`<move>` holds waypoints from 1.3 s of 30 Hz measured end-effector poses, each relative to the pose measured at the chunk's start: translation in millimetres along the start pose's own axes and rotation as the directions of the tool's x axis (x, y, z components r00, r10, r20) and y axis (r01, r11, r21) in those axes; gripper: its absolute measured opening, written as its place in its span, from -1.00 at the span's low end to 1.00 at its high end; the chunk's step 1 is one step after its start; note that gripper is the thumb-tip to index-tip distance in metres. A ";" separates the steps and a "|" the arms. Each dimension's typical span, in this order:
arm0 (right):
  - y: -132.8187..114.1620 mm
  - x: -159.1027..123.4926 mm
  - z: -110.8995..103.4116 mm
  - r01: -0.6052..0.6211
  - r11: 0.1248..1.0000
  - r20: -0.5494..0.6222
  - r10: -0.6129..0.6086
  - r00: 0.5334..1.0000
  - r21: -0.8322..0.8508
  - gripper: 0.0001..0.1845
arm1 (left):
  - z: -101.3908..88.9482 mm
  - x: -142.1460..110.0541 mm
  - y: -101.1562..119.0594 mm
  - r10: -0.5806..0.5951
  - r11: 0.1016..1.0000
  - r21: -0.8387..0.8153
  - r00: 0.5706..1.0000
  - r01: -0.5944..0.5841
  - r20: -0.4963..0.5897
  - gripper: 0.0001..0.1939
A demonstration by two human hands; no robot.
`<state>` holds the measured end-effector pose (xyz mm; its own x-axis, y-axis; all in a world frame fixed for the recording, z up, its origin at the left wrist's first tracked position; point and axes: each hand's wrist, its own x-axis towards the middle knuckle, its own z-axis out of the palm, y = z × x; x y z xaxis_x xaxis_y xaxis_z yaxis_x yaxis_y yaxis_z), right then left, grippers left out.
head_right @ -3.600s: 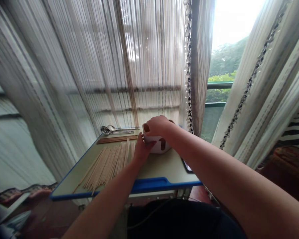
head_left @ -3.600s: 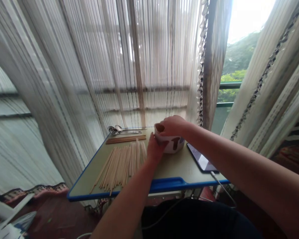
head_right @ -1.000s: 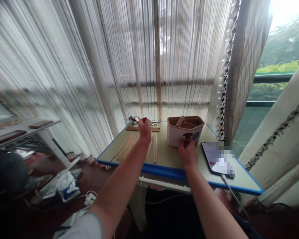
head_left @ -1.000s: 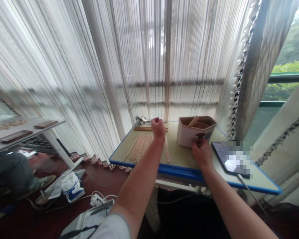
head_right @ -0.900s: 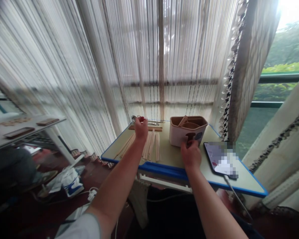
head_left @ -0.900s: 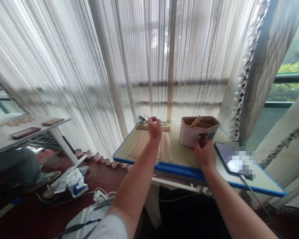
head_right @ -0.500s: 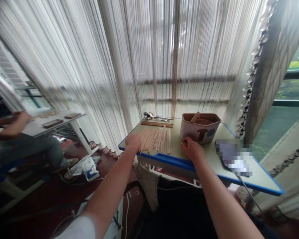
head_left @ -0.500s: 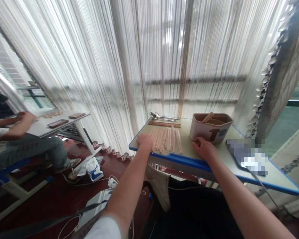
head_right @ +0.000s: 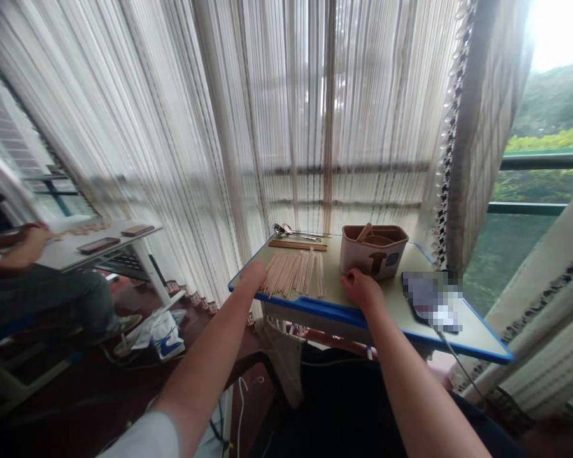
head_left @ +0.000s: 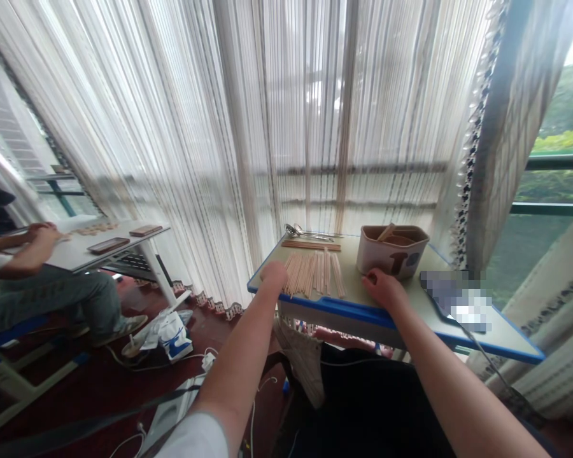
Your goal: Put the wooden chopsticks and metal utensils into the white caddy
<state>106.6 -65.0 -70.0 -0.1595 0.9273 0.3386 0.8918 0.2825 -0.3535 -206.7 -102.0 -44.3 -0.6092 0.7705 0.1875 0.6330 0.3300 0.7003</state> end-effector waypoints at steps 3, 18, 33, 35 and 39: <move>0.9 2.0 0.8 0.002 1.000 -0.004 -0.002 1.000 -0.009 -0.69 | -4.5 2.1 0.0 0.022 0.993 0.113 0.998 -0.029 0.065 -0.83; -26.6 -6.6 -21.8 0.108 0.920 -0.080 -0.084 0.993 0.378 -0.66 | -20.0 -19.1 29.5 0.485 0.874 -0.107 0.866 -0.474 0.123 -0.72; -55.3 -8.8 -144.4 0.392 0.594 -0.522 0.055 0.851 0.703 -0.67 | 44.9 -70.8 110.6 0.716 0.500 -0.708 0.698 -0.498 0.014 -0.68; -43.3 -6.4 -164.0 0.449 0.649 -0.683 0.151 0.715 0.614 -0.68 | 68.0 -71.0 127.5 0.656 0.511 -0.698 0.753 -0.502 -0.061 -0.63; -18.4 4.6 -185.4 0.459 0.765 -0.869 0.263 0.420 0.453 -0.70 | 118.9 -61.8 158.2 0.566 0.606 -0.627 0.820 -0.489 -0.093 -0.35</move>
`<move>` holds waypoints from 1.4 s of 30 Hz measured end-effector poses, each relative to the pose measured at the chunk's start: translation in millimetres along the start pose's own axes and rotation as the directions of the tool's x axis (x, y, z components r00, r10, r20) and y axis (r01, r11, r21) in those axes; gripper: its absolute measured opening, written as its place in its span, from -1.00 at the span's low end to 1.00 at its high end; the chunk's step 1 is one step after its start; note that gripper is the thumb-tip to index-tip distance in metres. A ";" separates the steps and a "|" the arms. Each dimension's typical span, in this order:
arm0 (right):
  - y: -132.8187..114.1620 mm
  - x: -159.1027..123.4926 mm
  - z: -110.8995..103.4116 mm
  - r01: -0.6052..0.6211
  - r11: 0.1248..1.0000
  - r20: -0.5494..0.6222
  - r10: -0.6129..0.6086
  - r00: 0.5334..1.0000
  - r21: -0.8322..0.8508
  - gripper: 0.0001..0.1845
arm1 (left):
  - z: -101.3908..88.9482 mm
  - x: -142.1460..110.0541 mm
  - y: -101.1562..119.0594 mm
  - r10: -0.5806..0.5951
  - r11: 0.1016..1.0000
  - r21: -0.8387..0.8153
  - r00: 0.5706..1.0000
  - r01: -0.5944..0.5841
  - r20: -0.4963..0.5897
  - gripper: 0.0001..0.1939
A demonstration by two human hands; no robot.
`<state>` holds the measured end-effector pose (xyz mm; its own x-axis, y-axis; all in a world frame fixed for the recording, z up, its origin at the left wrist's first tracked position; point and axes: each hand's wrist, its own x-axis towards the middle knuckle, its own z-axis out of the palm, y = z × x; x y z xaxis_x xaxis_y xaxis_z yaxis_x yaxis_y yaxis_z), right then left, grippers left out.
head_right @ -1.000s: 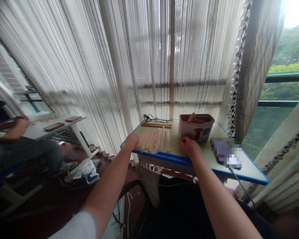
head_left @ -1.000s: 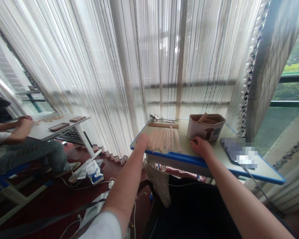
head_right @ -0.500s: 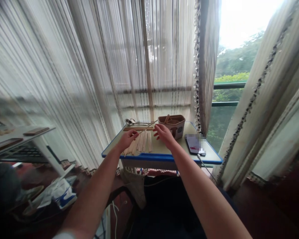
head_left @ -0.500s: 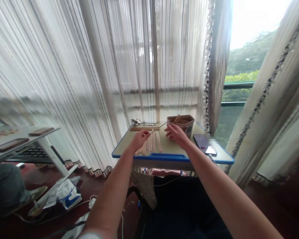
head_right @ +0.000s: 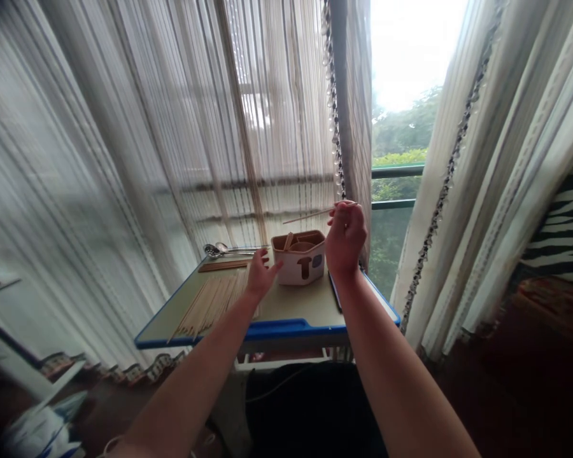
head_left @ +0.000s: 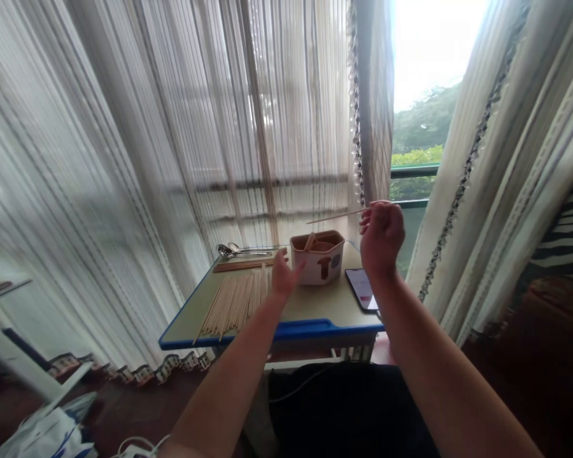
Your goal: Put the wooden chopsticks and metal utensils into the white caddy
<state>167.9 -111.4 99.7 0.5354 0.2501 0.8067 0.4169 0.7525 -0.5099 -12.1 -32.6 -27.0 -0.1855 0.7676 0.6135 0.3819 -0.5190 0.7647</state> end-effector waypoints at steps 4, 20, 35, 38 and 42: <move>30.6 3.1 2.5 0.076 0.984 0.049 -0.068 0.996 -0.164 -0.72 | 28.1 11.7 -17.2 -0.034 0.999 -0.039 0.999 0.033 -0.022 -0.27; 82.7 -7.2 51.9 0.042 0.949 0.670 0.188 0.718 -0.311 -0.56 | 45.4 4.7 -39.8 -0.134 0.968 -0.204 0.989 0.145 0.067 -0.17; 76.2 0.9 59.0 -0.046 0.964 0.847 0.254 0.468 -0.264 -0.70 | 44.6 3.0 -32.5 -0.115 0.970 -0.208 0.992 0.123 0.053 -0.26; 75.3 1.1 59.1 -0.037 0.957 0.831 0.269 0.487 -0.288 -0.66 | 44.4 2.3 -33.6 -0.113 0.976 -0.181 0.993 0.120 0.047 -0.26; 72.1 -0.8 60.6 -0.037 0.950 0.815 0.286 0.504 -0.311 -0.62 | 44.5 1.7 -35.3 -0.115 0.977 -0.174 0.992 0.121 0.045 -0.24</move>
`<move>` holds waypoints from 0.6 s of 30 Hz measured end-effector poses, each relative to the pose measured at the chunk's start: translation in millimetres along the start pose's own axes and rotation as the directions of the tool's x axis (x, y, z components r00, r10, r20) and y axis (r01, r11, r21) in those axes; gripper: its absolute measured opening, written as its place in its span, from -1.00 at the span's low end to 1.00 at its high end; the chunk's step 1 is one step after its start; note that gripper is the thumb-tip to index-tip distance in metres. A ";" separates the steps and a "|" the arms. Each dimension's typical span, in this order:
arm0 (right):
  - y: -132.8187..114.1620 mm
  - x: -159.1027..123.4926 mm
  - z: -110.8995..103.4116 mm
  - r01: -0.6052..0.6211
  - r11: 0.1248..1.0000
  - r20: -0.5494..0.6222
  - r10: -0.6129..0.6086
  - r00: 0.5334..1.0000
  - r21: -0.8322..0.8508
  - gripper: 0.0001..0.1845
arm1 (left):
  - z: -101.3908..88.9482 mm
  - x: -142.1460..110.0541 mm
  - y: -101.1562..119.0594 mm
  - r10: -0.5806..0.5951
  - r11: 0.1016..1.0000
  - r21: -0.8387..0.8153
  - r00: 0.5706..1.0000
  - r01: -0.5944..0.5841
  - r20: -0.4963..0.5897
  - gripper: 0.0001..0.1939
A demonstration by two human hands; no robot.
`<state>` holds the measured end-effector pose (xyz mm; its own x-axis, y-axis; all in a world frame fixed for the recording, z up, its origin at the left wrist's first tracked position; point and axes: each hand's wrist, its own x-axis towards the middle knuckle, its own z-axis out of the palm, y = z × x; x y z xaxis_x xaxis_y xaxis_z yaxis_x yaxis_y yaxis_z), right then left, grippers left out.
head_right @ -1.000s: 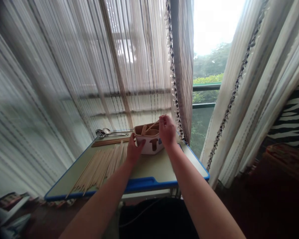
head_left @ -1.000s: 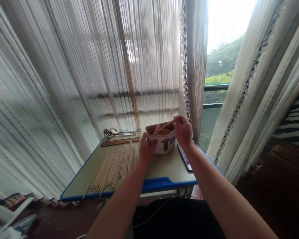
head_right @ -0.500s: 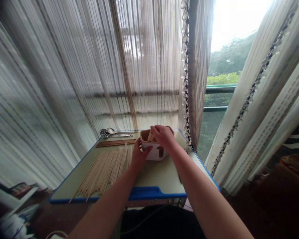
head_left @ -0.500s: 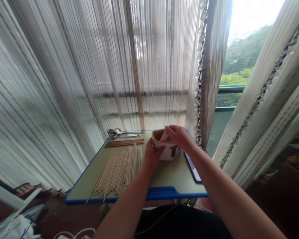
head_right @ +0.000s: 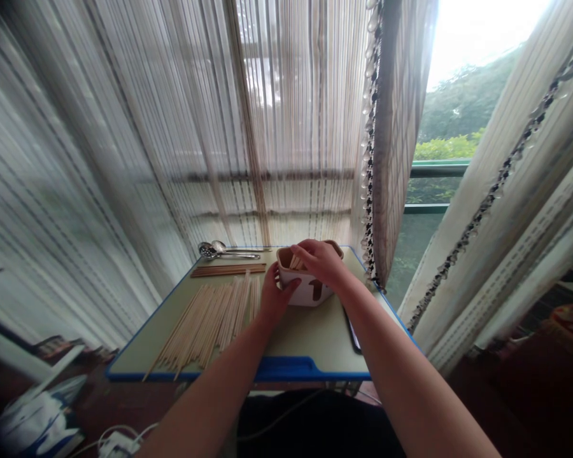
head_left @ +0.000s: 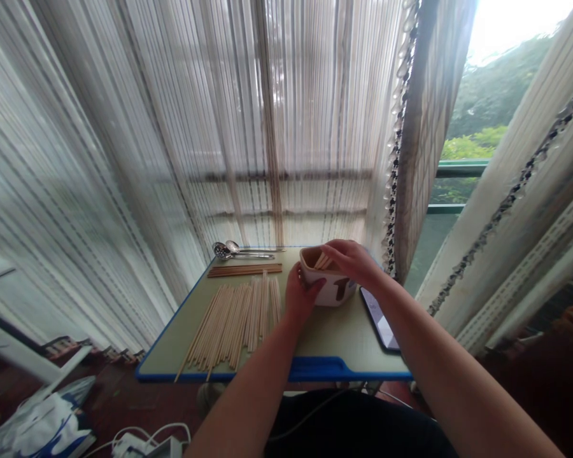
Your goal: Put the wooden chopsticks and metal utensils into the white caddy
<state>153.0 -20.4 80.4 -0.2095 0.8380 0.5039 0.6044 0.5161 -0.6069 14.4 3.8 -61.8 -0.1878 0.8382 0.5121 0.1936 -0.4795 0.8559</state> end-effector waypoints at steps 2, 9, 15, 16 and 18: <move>-1.9 -0.8 2.1 0.017 1.000 0.011 -0.018 1.000 0.009 -0.65 | 0.1 -0.2 0.0 -0.005 1.000 0.008 1.000 0.005 -0.002 -0.24; -3.1 -0.3 9.0 0.036 0.999 0.085 -0.037 0.996 0.014 -0.76 | -1.3 0.3 2.9 -0.039 0.999 0.019 0.999 0.039 0.025 -0.24; -3.6 1.5 8.9 0.032 0.999 0.088 -0.032 0.996 0.002 -0.73 | -1.0 1.7 1.9 -0.021 1.000 -0.001 1.000 0.021 0.013 -0.24; -2.7 0.8 9.6 0.028 0.999 0.073 -0.029 0.997 0.022 -0.73 | -0.6 1.7 1.1 -0.011 1.000 -0.007 1.000 0.011 0.005 -0.24; 0.3 -0.9 12.3 0.024 0.996 0.040 -0.027 0.999 0.084 -0.75 | 0.0 1.7 -0.3 0.002 1.000 -0.008 1.000 -0.002 -0.009 -0.24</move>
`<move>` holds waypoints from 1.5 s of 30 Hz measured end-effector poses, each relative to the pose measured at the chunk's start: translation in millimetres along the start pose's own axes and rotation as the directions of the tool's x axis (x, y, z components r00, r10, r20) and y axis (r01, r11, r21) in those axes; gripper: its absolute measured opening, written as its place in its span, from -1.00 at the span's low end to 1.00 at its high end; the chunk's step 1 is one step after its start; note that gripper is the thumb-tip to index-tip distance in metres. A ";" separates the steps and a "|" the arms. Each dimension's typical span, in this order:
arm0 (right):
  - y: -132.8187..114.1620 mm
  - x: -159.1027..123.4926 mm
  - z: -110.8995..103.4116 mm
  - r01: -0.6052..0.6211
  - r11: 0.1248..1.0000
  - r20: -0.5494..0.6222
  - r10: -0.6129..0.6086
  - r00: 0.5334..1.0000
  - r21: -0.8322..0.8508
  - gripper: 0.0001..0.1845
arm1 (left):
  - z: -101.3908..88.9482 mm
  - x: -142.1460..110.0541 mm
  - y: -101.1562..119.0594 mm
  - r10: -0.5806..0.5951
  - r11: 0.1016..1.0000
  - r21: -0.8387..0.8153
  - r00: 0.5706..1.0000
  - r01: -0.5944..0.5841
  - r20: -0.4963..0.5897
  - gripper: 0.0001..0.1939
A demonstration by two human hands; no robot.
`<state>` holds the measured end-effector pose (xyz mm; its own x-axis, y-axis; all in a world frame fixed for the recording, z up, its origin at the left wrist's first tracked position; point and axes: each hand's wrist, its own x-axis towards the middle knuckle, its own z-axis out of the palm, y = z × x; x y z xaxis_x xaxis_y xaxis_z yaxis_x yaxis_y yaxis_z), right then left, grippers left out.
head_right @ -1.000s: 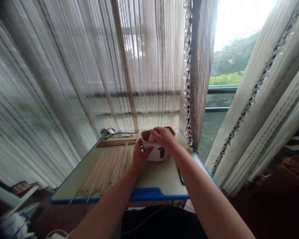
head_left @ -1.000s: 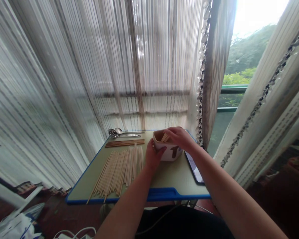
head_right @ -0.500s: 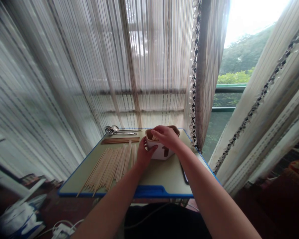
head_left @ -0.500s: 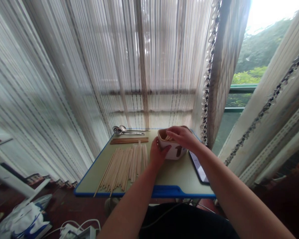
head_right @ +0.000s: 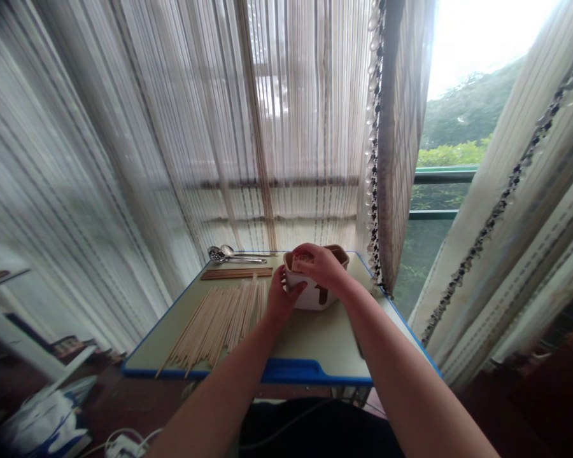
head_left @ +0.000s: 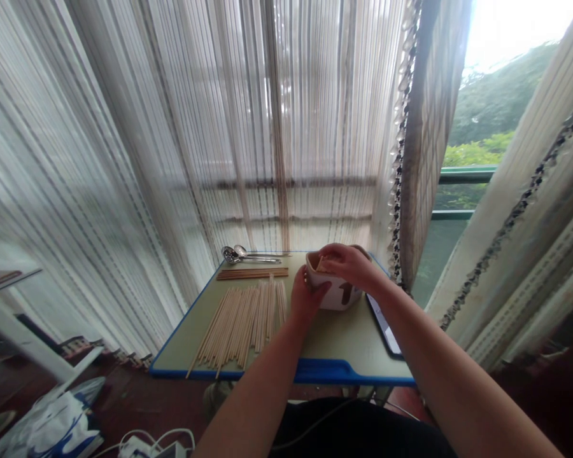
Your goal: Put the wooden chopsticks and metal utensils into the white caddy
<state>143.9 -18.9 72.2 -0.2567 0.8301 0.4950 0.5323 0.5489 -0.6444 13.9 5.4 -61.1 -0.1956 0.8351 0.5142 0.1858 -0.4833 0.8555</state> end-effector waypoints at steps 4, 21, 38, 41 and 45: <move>6.1 -3.0 6.0 0.033 0.994 -0.053 -0.028 0.998 0.101 -0.76 | -0.7 0.2 0.2 -0.004 1.000 0.014 1.000 0.004 0.012 -0.26; 59.4 -104.0 87.6 -0.406 0.832 -0.506 0.553 0.663 0.378 -0.76 | -3.9 2.4 -6.1 0.064 0.998 0.016 0.989 -0.066 0.133 -0.08; 70.4 -94.5 111.8 -0.221 0.969 -0.225 0.193 0.955 -0.106 -0.72 | -112.6 16.9 62.3 0.073 0.883 0.468 0.975 0.035 -0.209 -0.83; 69.4 -93.9 112.2 -0.227 0.964 -0.168 0.203 0.965 -0.138 -0.73 | -161.0 4.6 54.1 -0.103 0.511 0.822 0.967 0.252 -0.233 -0.76; 71.3 -92.2 111.9 -0.263 0.950 -0.167 0.235 0.958 -0.169 -0.73 | -208.5 -5.4 41.6 -0.414 0.200 0.877 0.849 0.437 -0.329 -0.69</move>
<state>115.2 -45.3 -84.6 0.0138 0.9077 0.4195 0.7094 0.2868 -0.6438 -178.0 -74.0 -15.7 -0.5595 0.8225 0.1028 0.7960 0.4986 0.3432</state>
